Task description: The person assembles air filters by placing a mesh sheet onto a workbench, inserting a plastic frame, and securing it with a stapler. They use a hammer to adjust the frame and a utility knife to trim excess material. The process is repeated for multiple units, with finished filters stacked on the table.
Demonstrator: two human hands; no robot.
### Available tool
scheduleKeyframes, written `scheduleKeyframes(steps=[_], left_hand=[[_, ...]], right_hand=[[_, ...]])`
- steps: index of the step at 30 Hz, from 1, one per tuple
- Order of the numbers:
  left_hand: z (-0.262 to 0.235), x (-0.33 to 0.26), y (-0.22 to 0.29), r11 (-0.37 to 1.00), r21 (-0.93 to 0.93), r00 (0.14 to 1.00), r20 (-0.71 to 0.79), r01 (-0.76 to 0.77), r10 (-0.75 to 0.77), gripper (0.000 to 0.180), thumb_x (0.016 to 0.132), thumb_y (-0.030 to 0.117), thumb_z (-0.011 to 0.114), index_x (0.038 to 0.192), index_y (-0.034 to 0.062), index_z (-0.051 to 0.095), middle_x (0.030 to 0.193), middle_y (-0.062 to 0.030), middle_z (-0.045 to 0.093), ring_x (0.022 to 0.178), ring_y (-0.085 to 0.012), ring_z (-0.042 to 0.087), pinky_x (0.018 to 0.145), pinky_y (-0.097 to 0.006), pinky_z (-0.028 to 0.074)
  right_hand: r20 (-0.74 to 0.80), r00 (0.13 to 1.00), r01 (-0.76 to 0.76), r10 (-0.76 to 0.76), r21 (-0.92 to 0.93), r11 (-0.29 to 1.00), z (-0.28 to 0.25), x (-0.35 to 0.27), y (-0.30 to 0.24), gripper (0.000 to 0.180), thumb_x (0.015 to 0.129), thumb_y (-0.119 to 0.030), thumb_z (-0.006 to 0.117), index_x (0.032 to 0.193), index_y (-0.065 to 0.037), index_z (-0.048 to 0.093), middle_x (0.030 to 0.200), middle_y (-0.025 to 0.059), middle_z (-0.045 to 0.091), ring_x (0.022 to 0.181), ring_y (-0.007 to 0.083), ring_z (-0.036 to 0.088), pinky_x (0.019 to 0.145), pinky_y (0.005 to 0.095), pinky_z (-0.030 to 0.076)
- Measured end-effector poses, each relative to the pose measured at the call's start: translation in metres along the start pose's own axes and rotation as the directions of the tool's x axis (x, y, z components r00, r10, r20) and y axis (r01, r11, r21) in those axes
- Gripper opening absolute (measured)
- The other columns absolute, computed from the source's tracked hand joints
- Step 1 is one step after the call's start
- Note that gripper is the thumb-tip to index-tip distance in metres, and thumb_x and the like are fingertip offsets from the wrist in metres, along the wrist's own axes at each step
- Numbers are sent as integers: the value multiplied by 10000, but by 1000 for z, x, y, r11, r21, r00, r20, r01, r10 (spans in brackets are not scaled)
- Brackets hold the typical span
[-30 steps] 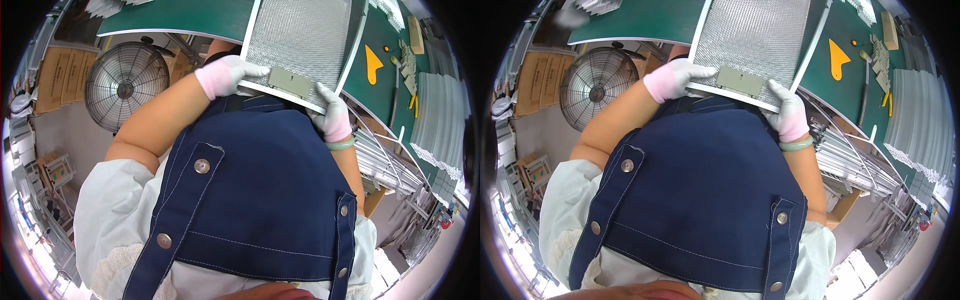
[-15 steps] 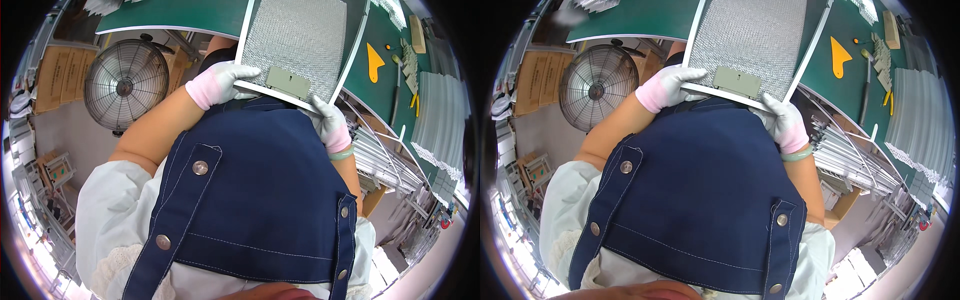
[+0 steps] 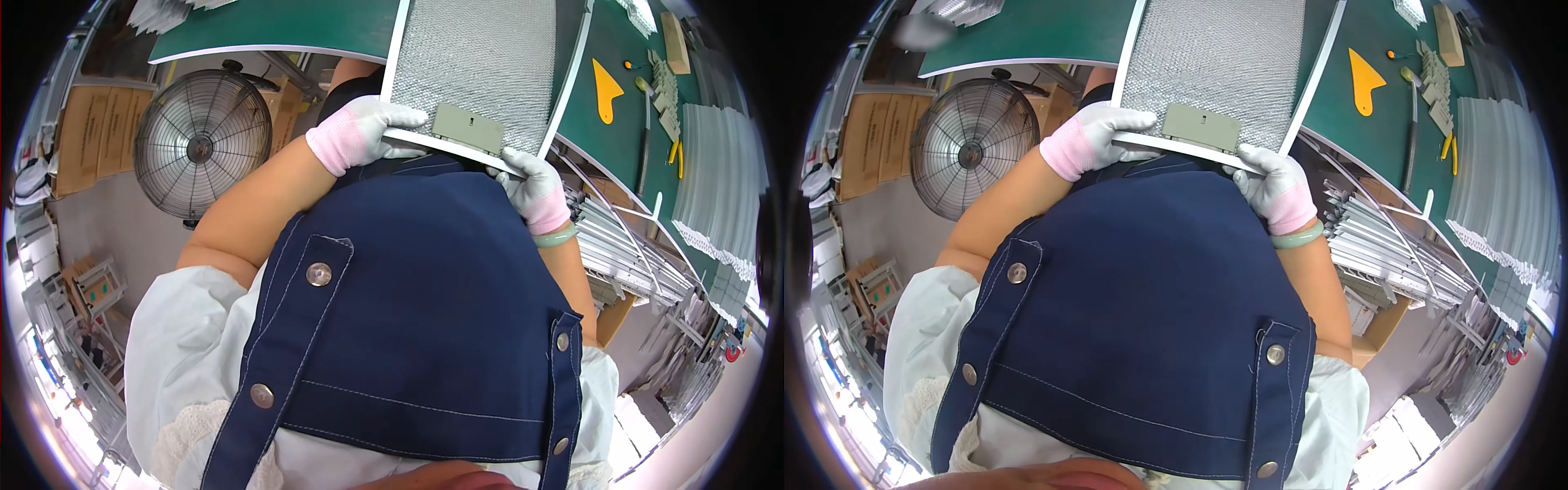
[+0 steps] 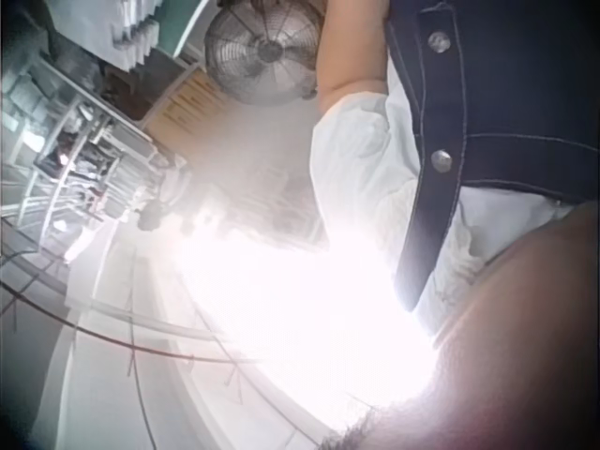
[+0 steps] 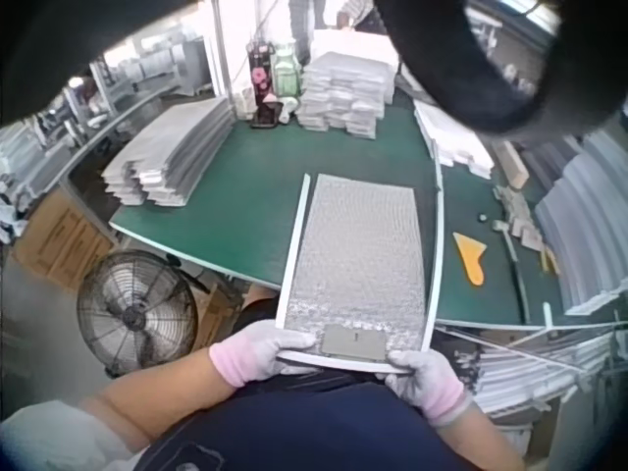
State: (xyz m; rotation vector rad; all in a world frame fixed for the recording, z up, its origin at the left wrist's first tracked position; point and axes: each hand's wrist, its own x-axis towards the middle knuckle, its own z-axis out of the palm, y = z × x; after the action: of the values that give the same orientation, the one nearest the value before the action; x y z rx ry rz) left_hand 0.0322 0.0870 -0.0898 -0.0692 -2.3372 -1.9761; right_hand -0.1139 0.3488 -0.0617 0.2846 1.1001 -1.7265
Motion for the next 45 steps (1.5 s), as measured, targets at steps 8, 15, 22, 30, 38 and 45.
scheduleKeyframes(steps=[8,15,22,30,38,45], left_hand=[[-7,0,11,921,326,977,55,-214,208,203,866,82,732,1028,-28,677,948,-117,728,881,-205,717,742,-308,587],[-6,10,28,846,-325,808,-286,424,-515,430,1004,275,557,1253,-73,522,1141,-114,645,1041,-147,613,930,-292,480],[-16,-1,41,863,-262,854,-189,432,-485,419,1015,306,534,1218,-61,524,1084,-62,603,979,-123,549,901,-279,454],[-22,0,54,795,-472,896,-23,381,-443,447,1028,238,478,1359,-62,462,1260,-112,592,1138,-157,571,997,-300,453],[-41,26,68,861,28,849,-187,508,-495,397,1022,293,518,1219,-52,537,1085,-57,615,987,-125,565,913,-282,459],[-45,23,48,910,-52,909,-51,411,-414,459,1030,348,513,1252,-53,525,1134,-55,608,1036,-121,547,954,-290,446]], right_hand=[[-81,991,103,-103,-5,995,6,-5,2,196,944,-106,597,1068,45,611,963,121,665,818,186,661,666,263,543],[-48,864,427,-502,-460,779,7,-4,1,263,1006,-251,560,1112,-11,550,844,-10,539,666,67,497,580,228,468],[89,969,239,-233,-592,770,3,-21,-13,220,1016,-247,536,1016,-27,532,760,-26,485,591,62,446,517,209,380],[119,928,369,-352,-401,838,6,-14,-3,361,1015,-225,522,1264,36,511,1102,63,614,950,117,575,878,274,470],[219,959,264,-178,-469,843,16,-24,-8,429,1000,-228,552,1325,43,485,1194,83,607,1022,130,589,919,279,477],[67,853,432,-518,-649,626,5,-3,-16,288,1019,-281,540,1113,-10,569,877,-41,500,797,65,424,731,233,398]])
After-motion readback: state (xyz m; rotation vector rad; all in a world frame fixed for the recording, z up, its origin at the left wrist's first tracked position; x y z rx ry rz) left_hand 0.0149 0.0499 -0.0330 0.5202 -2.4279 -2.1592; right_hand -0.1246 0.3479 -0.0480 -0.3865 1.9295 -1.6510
